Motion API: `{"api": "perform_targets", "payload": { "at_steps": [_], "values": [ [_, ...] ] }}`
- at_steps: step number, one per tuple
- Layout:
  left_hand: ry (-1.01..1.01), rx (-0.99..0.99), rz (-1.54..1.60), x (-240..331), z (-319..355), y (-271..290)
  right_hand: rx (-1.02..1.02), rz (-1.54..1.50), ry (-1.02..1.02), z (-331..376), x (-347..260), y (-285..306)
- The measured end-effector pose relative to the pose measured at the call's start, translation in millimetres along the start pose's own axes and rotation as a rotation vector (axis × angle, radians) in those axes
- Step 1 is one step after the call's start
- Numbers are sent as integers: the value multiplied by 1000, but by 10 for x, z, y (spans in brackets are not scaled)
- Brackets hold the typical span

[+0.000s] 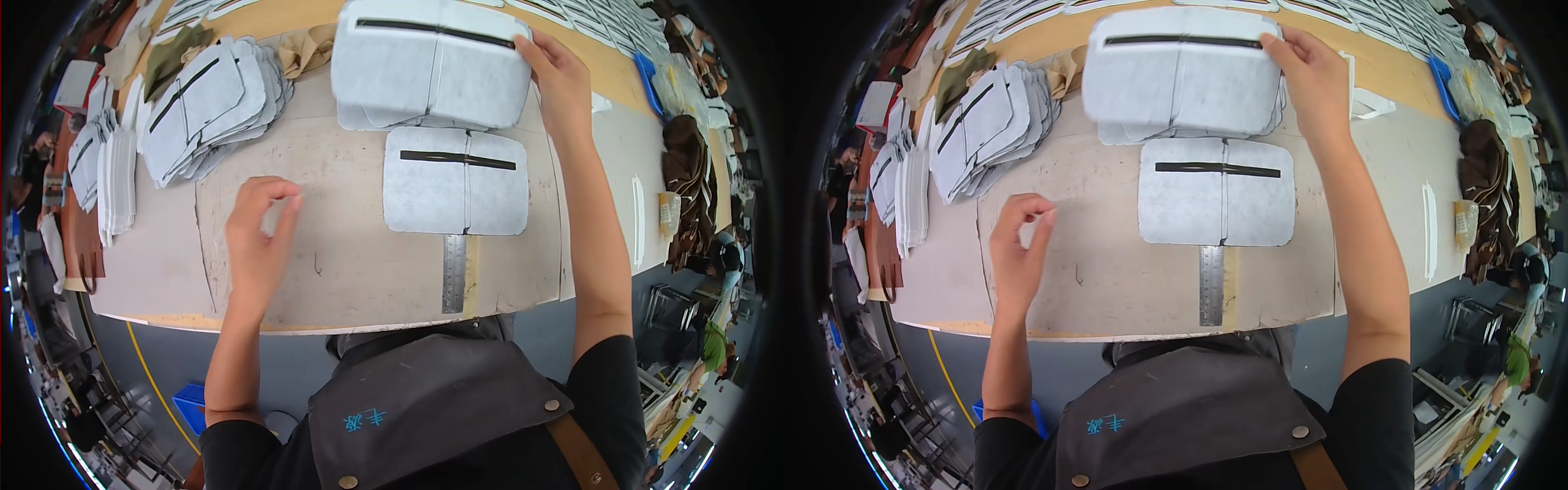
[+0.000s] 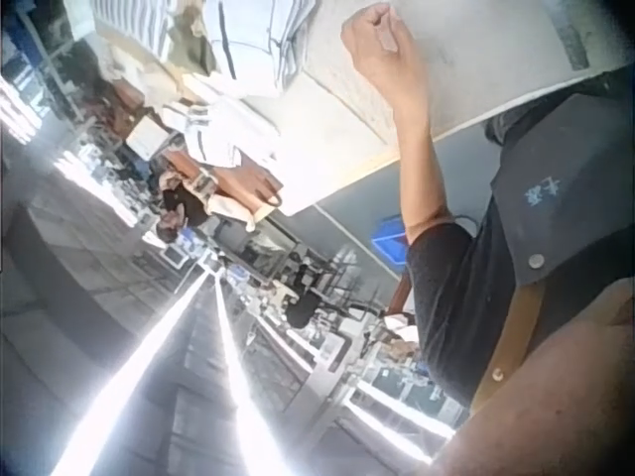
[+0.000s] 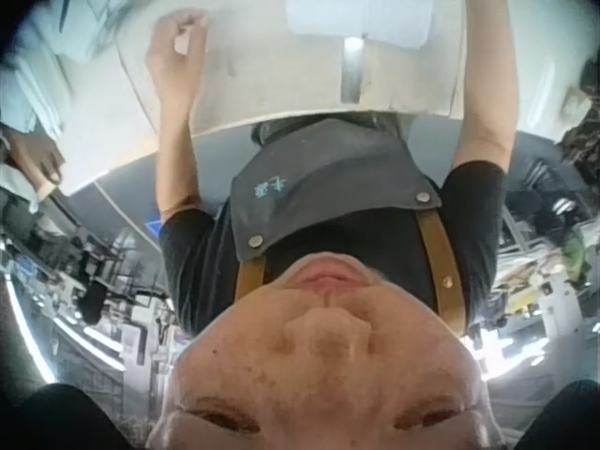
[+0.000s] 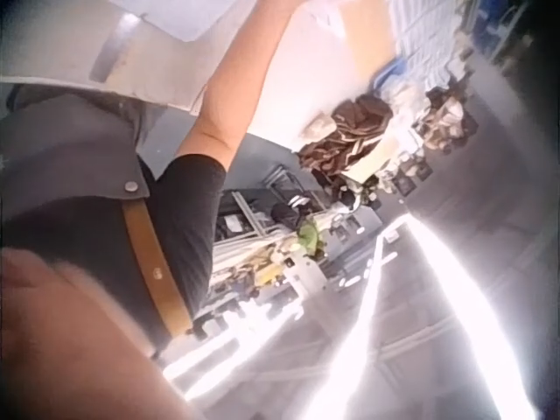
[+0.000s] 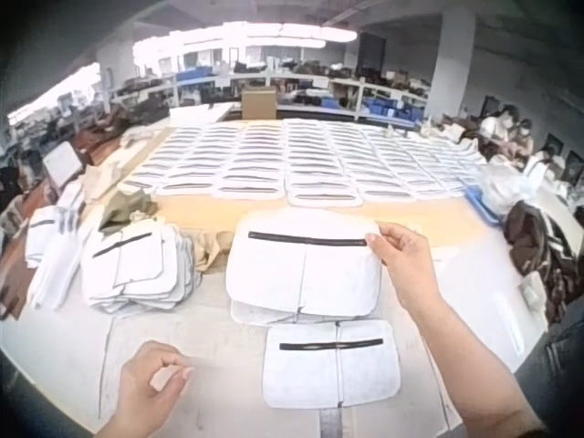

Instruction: The recorder is assembling leather pouch components by applying adhesive and aligning parts on a workbench.

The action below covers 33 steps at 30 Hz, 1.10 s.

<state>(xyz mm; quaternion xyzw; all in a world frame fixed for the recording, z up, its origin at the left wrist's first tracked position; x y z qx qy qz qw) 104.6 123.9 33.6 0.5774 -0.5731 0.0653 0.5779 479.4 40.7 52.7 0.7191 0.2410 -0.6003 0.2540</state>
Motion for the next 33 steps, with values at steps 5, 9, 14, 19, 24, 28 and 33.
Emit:
{"api": "perform_targets", "payload": {
  "at_steps": [5, 9, 14, 19, 24, 28, 33],
  "values": [
    [-116, -189, 60, 238, -228, -741, 81, 450, 158, -163, 283, 405],
    [-39, -177, -59, 115, -494, -1048, -103, 731, 126, 432, 396, 329],
    [-106, -260, -143, 99, -577, -1303, -198, 917, 307, 989, 376, 183],
    [414, -103, 515, 57, -220, -1159, -41, 242, -281, 1172, 581, 432],
    [455, -109, 468, 165, 229, -1133, -61, 311, -287, 1470, 521, 542],
    [447, -279, 238, 224, 282, -1210, -99, 974, 389, 1627, 118, 366],
    [378, -448, 85, 231, 212, -1289, -489, 999, 418, 2092, 186, -206]
  ]
}}
Point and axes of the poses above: each hand's wrist, its own z-axis away from the middle knuckle, its own y-axis out of the back of the hand, x = y × z, the point moved 10 cm from there along -z, towards the middle knuckle, and after that the axes turned 2 degrees about -y, right-handed, at the moved point
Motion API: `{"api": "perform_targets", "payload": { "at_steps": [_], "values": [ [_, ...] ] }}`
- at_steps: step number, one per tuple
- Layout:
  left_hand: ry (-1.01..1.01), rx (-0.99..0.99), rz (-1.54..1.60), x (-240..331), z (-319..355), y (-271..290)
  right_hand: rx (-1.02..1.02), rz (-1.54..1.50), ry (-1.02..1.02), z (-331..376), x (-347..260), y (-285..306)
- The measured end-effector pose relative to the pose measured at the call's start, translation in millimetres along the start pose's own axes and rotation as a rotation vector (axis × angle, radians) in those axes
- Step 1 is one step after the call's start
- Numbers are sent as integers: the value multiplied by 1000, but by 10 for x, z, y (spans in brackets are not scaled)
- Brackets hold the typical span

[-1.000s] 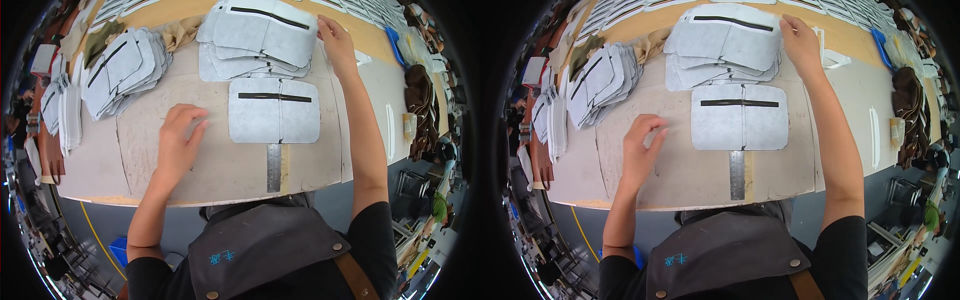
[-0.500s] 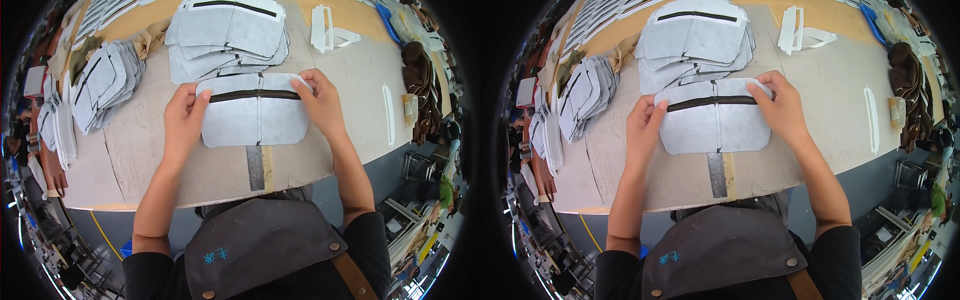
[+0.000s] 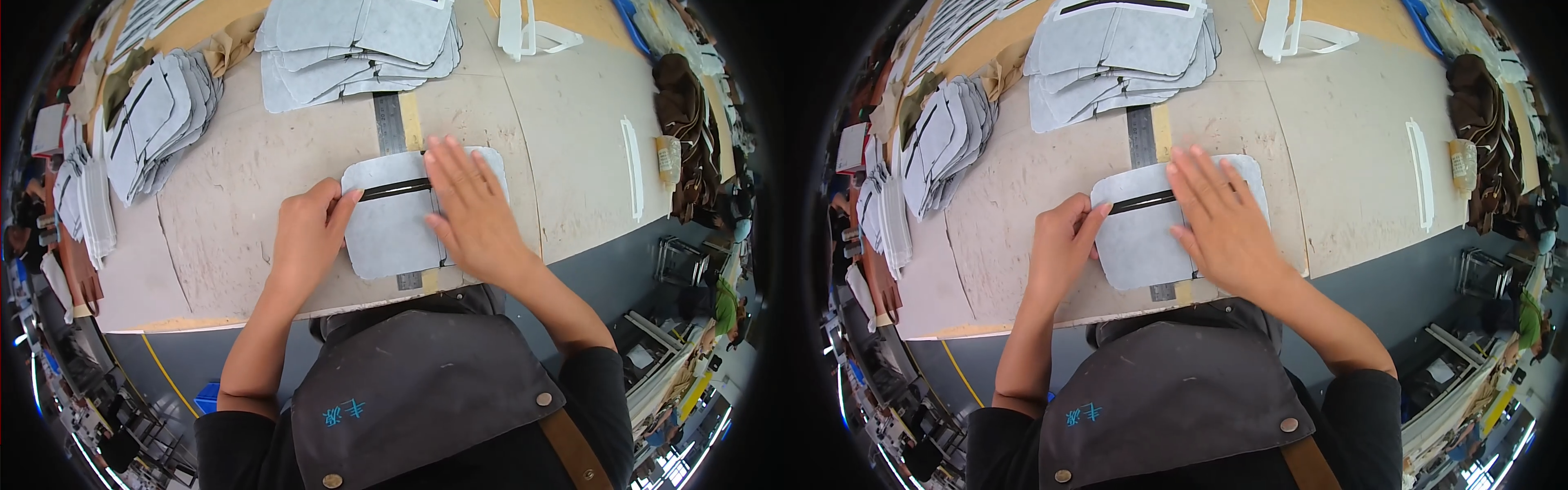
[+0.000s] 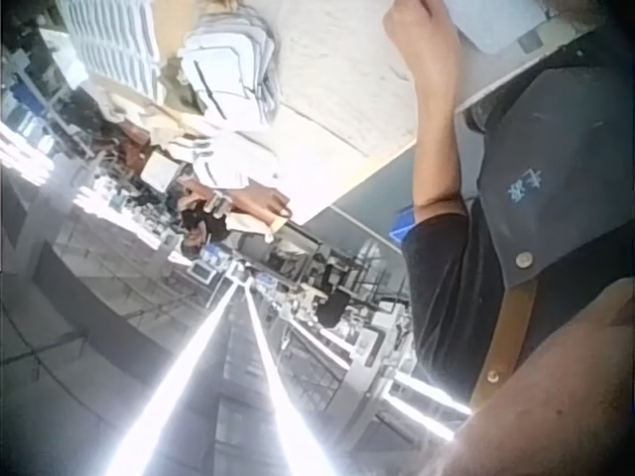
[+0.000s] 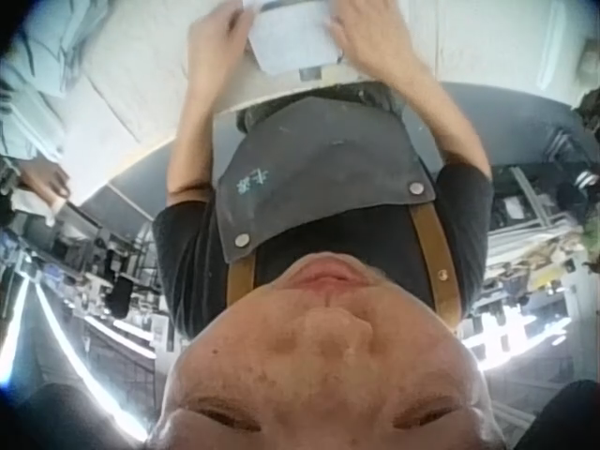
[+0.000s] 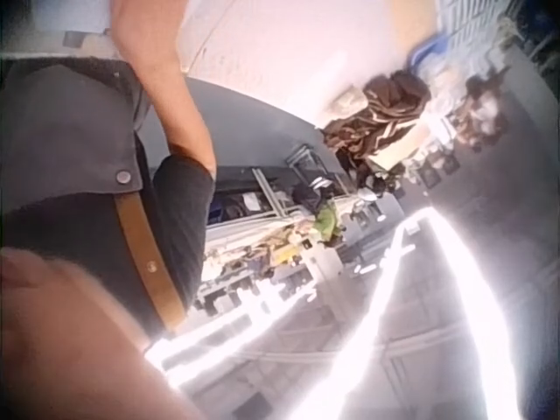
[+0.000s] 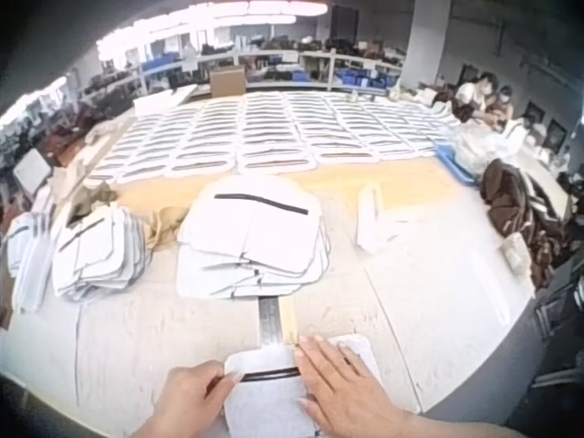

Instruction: The recorder is assembling leather pouch components by applying adhesive and aligning parts on a workbench.

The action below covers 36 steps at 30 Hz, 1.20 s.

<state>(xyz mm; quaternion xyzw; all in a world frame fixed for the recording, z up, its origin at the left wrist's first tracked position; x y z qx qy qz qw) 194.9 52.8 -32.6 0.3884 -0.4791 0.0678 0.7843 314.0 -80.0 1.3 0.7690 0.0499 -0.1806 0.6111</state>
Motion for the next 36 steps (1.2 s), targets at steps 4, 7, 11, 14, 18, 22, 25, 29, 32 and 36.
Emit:
{"api": "perform_targets", "payload": {
  "at_steps": [4, 7, 11, 14, 18, 22, 25, 29, 32, 36],
  "values": [
    [-181, 9, -216, 63, -63, 34, -151, 21, 47, 53, -102, -231],
    [-129, -49, -173, -82, -105, 84, -150, -24, 38, 42, -199, -270],
    [64, -154, -76, -124, -84, 138, -164, -20, 44, 34, -244, -301],
    [143, -158, -4, -207, -33, 171, -177, -23, 23, 69, -214, -275],
    [38, -164, -27, -218, -27, 158, -210, 1, -1, 98, -219, -282],
    [-36, -158, -67, -234, -28, 156, -212, -9, -10, 103, -256, -293],
    [-33, -147, -66, -183, -10, 182, -228, -16, -6, 99, -234, -298],
    [-96, -151, -105, -149, 17, 168, -223, 0, 19, 91, -207, -293],
    [-191, -126, -182, -50, -16, 177, -212, -6, 38, 63, -211, -283],
    [-207, -90, -172, 7, -2, 213, -194, -13, 43, 82, -225, -242]
  ]
}}
Point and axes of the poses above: each hand's wrist, its own z-axis away from the middle knuckle, its own y-axis out of the back of the hand, x = y × z, the point moved 10 cm from there along -z, towards the middle knuckle, and after that the axes turned 2 degrees about -y, right-handed, at the moved point
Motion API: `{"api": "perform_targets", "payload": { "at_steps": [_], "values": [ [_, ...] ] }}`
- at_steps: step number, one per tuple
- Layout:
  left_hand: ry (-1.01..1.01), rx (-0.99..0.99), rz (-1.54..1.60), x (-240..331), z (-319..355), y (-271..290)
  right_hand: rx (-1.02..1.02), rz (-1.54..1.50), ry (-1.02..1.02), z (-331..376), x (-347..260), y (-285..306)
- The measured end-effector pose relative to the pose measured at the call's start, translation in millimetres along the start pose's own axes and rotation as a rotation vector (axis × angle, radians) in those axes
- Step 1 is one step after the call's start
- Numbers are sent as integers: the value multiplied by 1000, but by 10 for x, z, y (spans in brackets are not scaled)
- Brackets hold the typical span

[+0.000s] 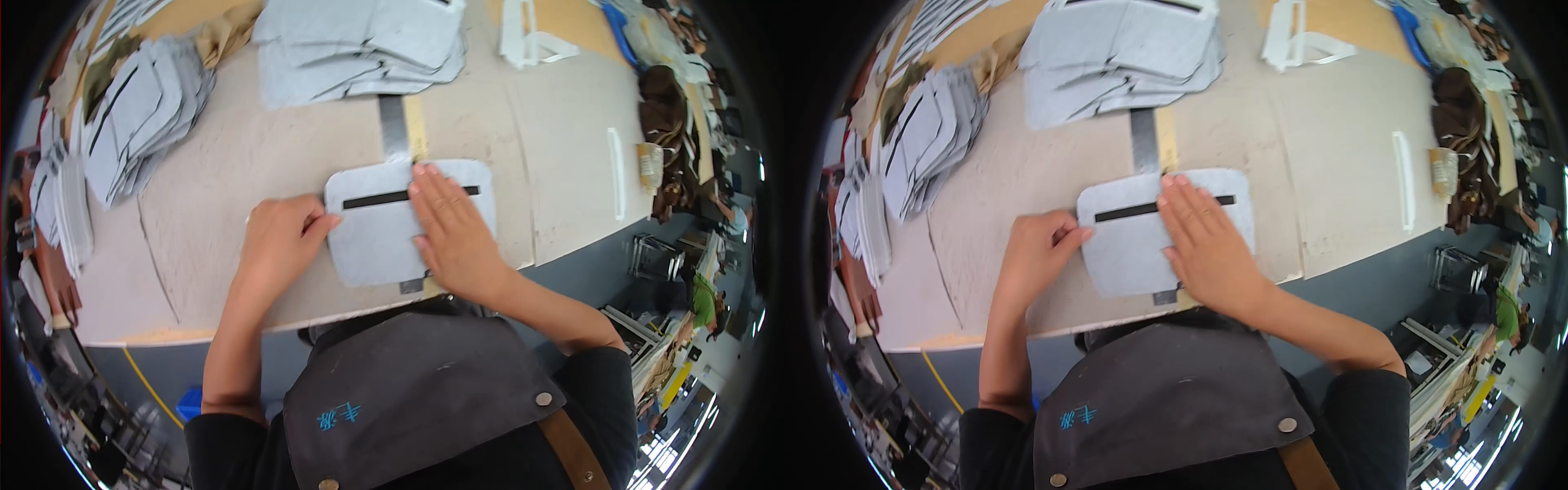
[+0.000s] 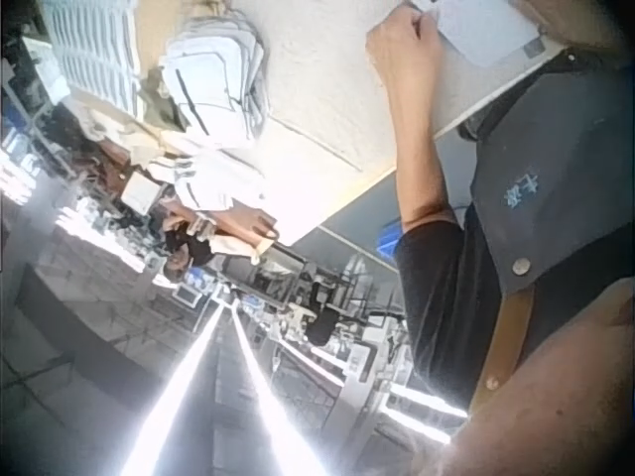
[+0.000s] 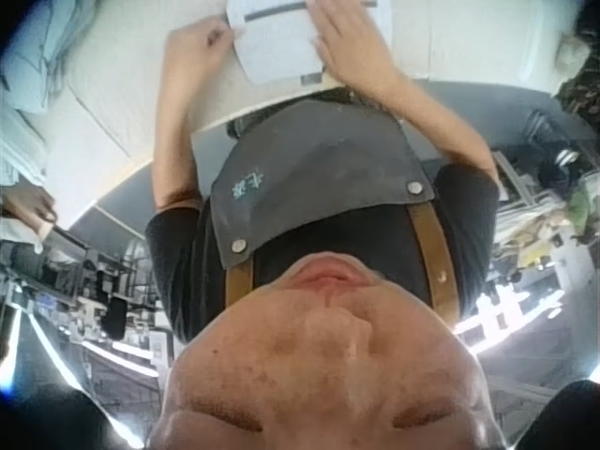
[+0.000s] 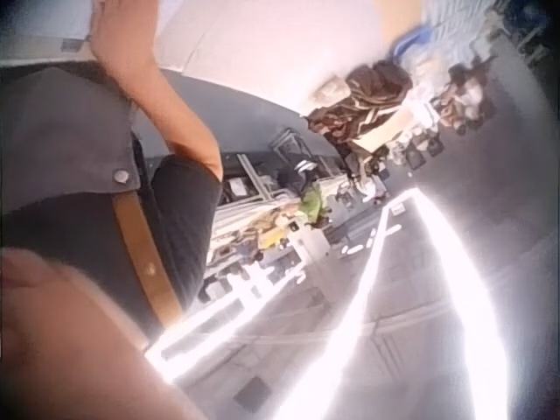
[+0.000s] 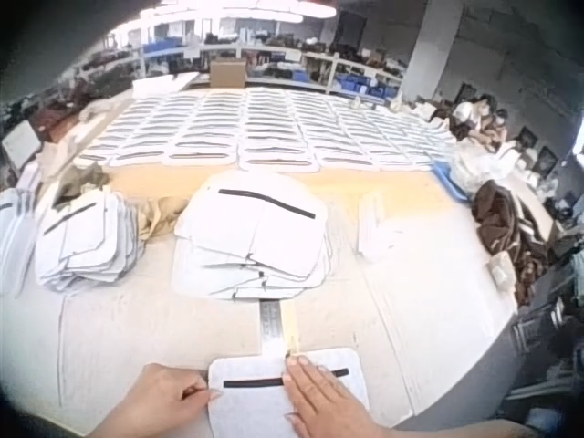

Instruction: The recorder is assembling leather pouch components by applying adhesive and aligning parts on a workbench.

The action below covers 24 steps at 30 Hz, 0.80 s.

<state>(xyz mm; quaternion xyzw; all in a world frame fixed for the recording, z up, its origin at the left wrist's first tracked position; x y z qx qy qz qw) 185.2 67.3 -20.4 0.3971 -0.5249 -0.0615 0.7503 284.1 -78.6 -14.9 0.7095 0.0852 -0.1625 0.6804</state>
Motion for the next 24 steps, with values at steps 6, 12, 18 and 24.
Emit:
{"api": "perform_targets", "payload": {
  "at_steps": [6, 12, 18, 24],
  "values": [
    [-105, 268, -187, 215, 139, 132, 33, 22, -22, 6, -24, -177],
    [-482, 48, -451, 581, 167, -552, 50, 13, 3, 32, -62, -176],
    [-209, 315, -255, 229, 35, 33, 56, 33, 22, -18, -133, -154],
    [-181, 248, -91, 203, -146, -20, -1, 12, -18, 4, -58, -112]
  ]
}}
Point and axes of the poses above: each hand's wrist, its own z-axis away from the middle knuckle, its own y-axis out of the back of the hand, x = y × z, the point moved 10 cm from there along -z, towards the middle knuckle, and after that the axes turned 2 degrees about -y, right-handed, at the moved point
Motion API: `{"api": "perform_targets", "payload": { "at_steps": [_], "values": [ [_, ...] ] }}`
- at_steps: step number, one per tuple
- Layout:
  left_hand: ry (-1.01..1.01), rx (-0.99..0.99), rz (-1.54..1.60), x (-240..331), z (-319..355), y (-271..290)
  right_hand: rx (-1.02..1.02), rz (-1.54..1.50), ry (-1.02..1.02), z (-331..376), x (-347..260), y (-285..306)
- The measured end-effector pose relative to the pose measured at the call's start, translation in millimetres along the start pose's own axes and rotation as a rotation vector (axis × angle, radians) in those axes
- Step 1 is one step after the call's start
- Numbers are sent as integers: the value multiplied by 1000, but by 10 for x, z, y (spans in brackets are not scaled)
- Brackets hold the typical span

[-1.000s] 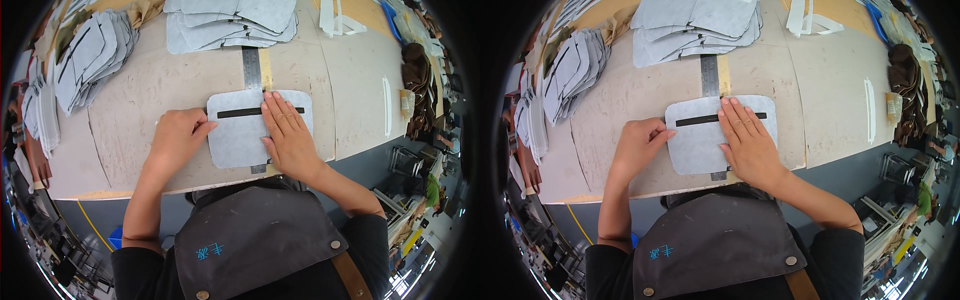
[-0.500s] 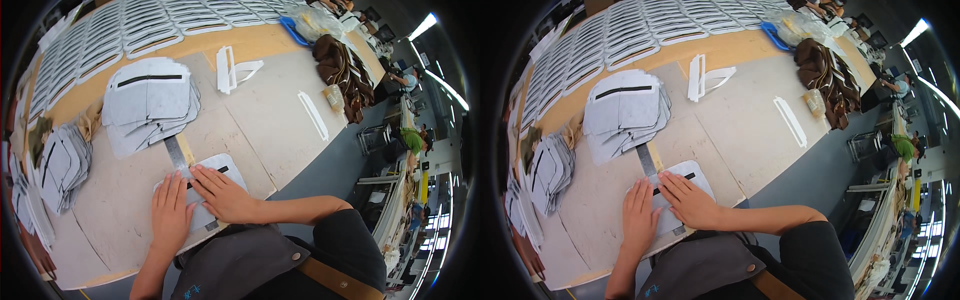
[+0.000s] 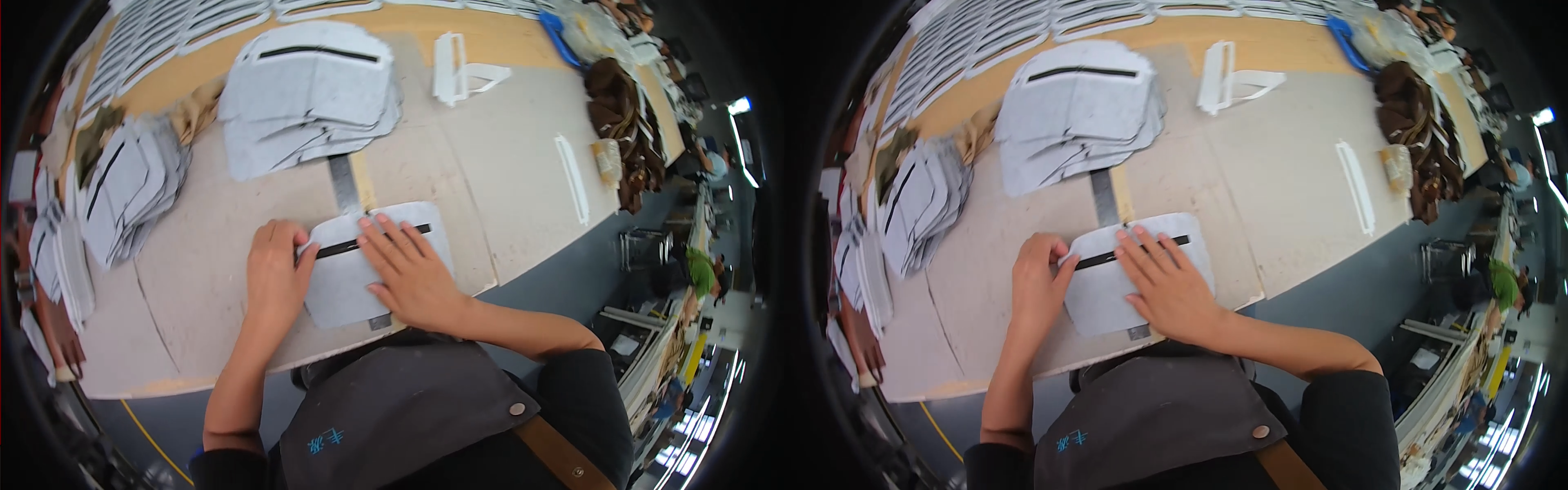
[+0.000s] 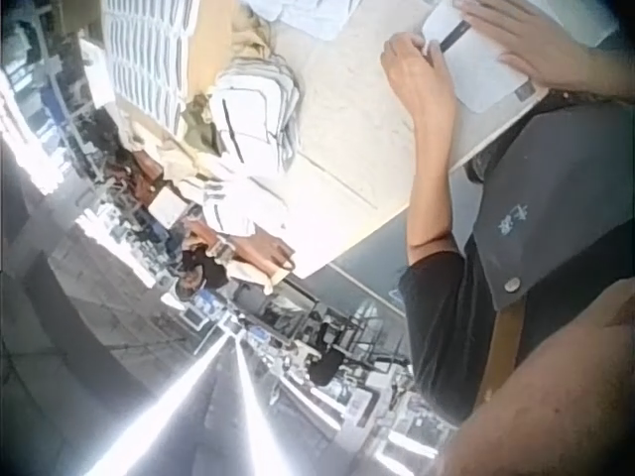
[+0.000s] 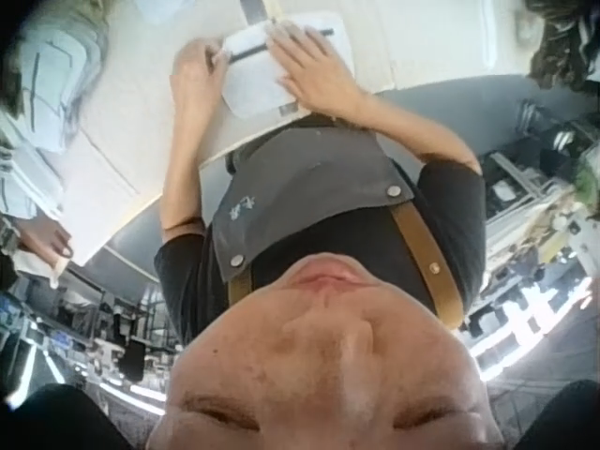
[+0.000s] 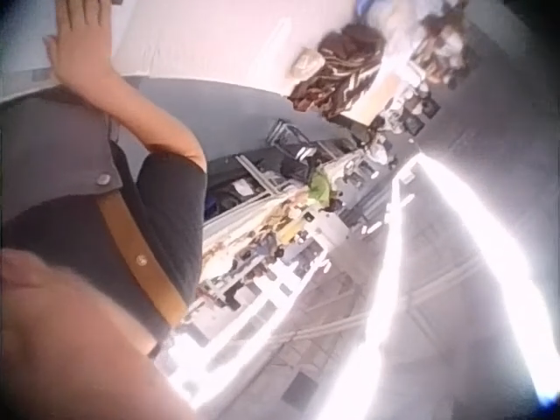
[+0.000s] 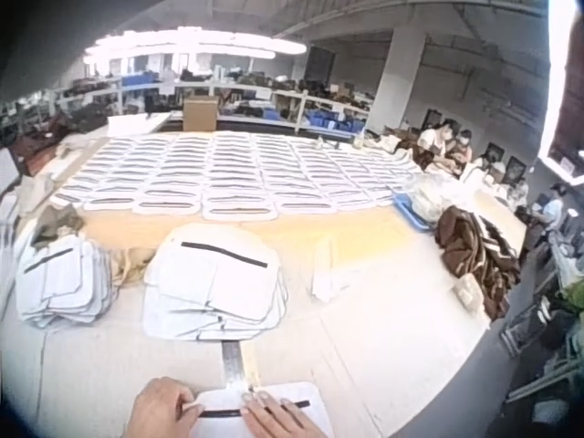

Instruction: The recorder is assembling leather pouch components by applying adhesive and aligning parts on a workbench.

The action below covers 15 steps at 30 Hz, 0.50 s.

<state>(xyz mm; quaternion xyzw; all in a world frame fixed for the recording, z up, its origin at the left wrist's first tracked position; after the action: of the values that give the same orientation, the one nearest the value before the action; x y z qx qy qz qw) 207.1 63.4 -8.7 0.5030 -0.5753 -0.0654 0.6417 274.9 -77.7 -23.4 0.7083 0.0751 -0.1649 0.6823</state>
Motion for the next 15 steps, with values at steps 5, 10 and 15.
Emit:
{"api": "perform_targets", "payload": {
  "at_steps": [5, 10, 15],
  "values": [
    [139, -34, 103, -113, 27, -20, -12, 29, 12, 5, -18, 45],
    [227, -55, 247, -195, 79, 1, -51, 20, 39, -29, -99, 11],
    [221, -46, 162, -198, 130, 22, -23, -47, 29, -3, -2, 48]
  ]
}}
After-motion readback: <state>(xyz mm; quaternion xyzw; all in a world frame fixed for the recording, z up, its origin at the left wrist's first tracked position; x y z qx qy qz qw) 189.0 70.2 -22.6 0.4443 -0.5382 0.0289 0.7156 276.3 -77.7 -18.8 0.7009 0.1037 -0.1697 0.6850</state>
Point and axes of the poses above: each hand's wrist, its own z-axis away from the middle knuckle, its own y-axis out of the back of the hand, x = y × z, the point moved 10 cm from there along -z, towards the middle knuckle, and after that the axes turned 2 degrees about -y, right-handed, at the moved point
